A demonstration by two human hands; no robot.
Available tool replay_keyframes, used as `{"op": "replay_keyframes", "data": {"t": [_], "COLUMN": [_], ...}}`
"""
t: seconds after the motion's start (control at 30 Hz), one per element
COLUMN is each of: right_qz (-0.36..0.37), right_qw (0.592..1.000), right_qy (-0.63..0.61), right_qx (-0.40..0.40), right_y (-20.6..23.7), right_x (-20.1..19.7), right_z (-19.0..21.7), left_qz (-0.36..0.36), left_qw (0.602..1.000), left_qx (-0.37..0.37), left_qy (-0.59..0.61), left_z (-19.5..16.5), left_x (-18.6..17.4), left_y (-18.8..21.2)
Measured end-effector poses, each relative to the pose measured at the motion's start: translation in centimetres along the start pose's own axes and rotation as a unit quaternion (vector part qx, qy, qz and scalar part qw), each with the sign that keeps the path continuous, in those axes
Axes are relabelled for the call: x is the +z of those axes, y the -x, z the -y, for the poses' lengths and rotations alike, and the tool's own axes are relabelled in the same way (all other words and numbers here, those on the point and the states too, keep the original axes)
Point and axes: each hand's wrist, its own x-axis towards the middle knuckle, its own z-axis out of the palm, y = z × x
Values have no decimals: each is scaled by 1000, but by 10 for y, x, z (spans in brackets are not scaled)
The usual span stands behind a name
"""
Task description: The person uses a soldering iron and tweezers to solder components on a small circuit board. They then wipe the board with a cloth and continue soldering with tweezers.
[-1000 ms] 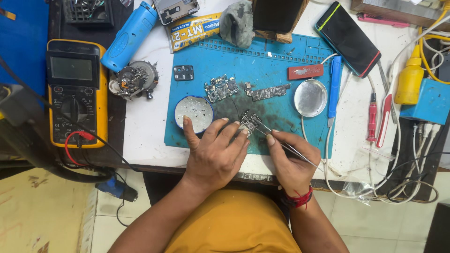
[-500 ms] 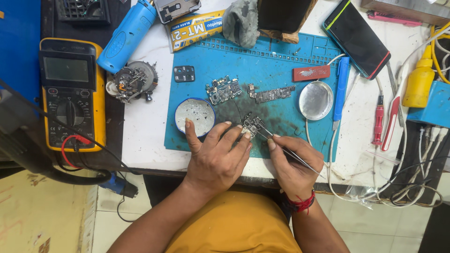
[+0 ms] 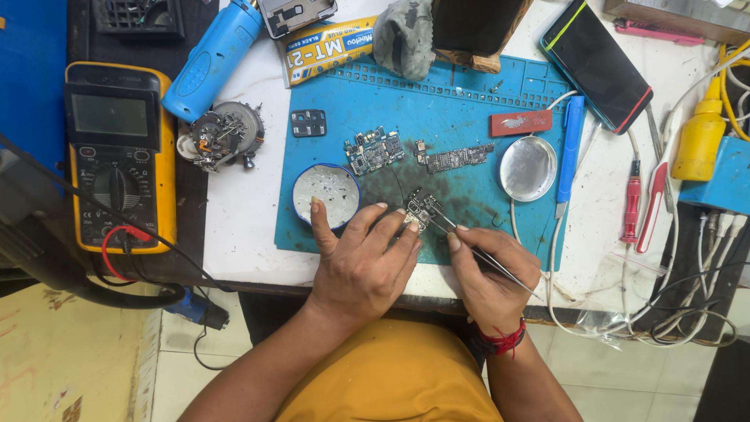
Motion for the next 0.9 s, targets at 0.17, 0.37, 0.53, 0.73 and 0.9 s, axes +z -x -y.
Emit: {"op": "replay_keyframes", "data": {"t": [0.17,0.37,0.53,0.73,0.9], "right_qz": [1,8,15,9,6], "right_qw": [1000,996,994,995,995], "right_qy": [6,55,57,58,60], "right_qx": [-8,-75,-87,-81,-85], "right_y": [-2,-5,-6,-6,-5], "right_x": [0,1,1,2,1], "right_z": [3,11,14,13,13], "left_qz": [3,4,4,4,2], "left_qw": [1000,1000,1000,1000,1000], "left_qx": [-1,1,1,3,6], "left_qy": [-1,-3,-1,-2,-4], "left_z": [0,0,0,0,-1], "left_x": [-1,-1,-1,-1,-1], "left_y": [0,0,1,1,1]}}
